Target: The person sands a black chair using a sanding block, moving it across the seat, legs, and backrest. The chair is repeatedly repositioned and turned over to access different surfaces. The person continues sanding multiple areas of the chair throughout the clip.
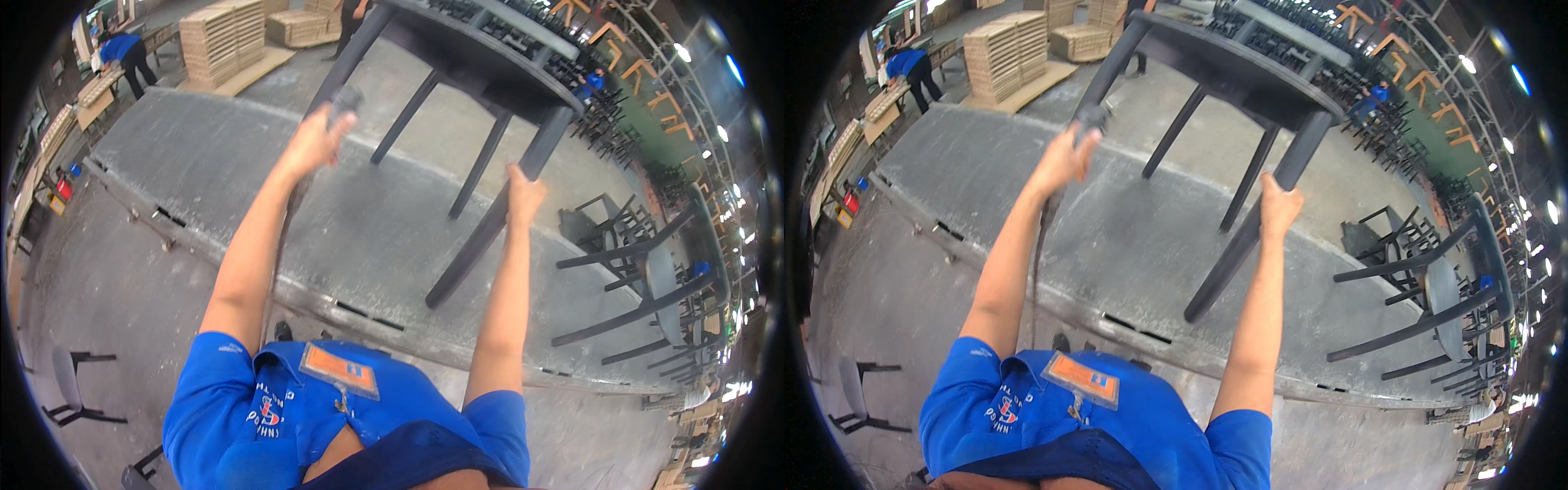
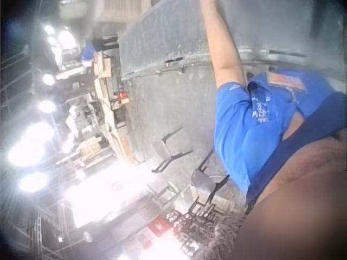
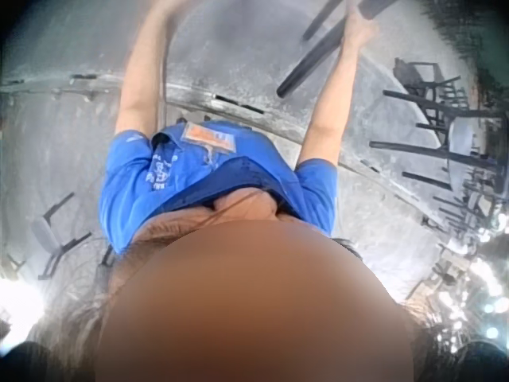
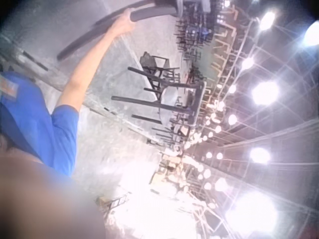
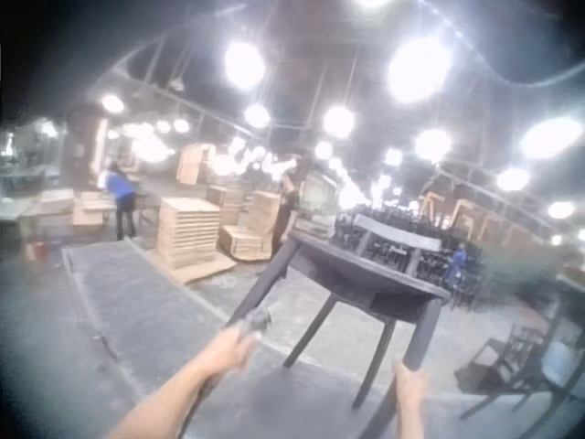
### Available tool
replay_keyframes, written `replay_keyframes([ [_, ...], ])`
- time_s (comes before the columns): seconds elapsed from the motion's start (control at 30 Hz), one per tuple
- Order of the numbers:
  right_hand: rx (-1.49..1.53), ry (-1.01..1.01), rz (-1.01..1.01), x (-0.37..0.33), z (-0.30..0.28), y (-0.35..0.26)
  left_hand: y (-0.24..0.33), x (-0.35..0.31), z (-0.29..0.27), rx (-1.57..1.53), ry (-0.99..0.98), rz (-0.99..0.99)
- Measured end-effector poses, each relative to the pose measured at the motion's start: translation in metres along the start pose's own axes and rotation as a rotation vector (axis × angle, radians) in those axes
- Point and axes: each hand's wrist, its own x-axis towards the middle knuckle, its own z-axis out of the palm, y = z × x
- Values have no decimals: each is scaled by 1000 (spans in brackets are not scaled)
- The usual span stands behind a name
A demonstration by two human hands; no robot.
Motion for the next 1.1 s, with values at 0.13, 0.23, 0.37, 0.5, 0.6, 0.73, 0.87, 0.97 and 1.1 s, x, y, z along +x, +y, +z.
replay_keyframes([
  [0.13,18,23,-47,-12,0,5,46,-19,28,-130,-274,196],
  [0.23,23,15,15,-27,1,7,77,-37,37,6,-245,213],
  [0.37,-24,30,-38,-47,0,6,91,-49,44,-104,-382,270],
  [0.5,-15,36,-56,-65,-2,4,66,-38,18,-346,-134,187],
  [0.6,36,25,-68,-69,-1,6,23,-47,-10,-271,183,90],
  [0.73,52,-9,-21,-52,4,8,-28,-53,-27,-111,442,-112],
  [0.87,151,-33,-3,-23,7,2,-39,-64,-16,-146,51,-63],
  [0.97,125,-28,10,-5,10,-8,-20,-77,1,-39,-14,-83],
  [1.1,120,-17,44,11,12,-18,8,-102,36,-34,-380,83],
])
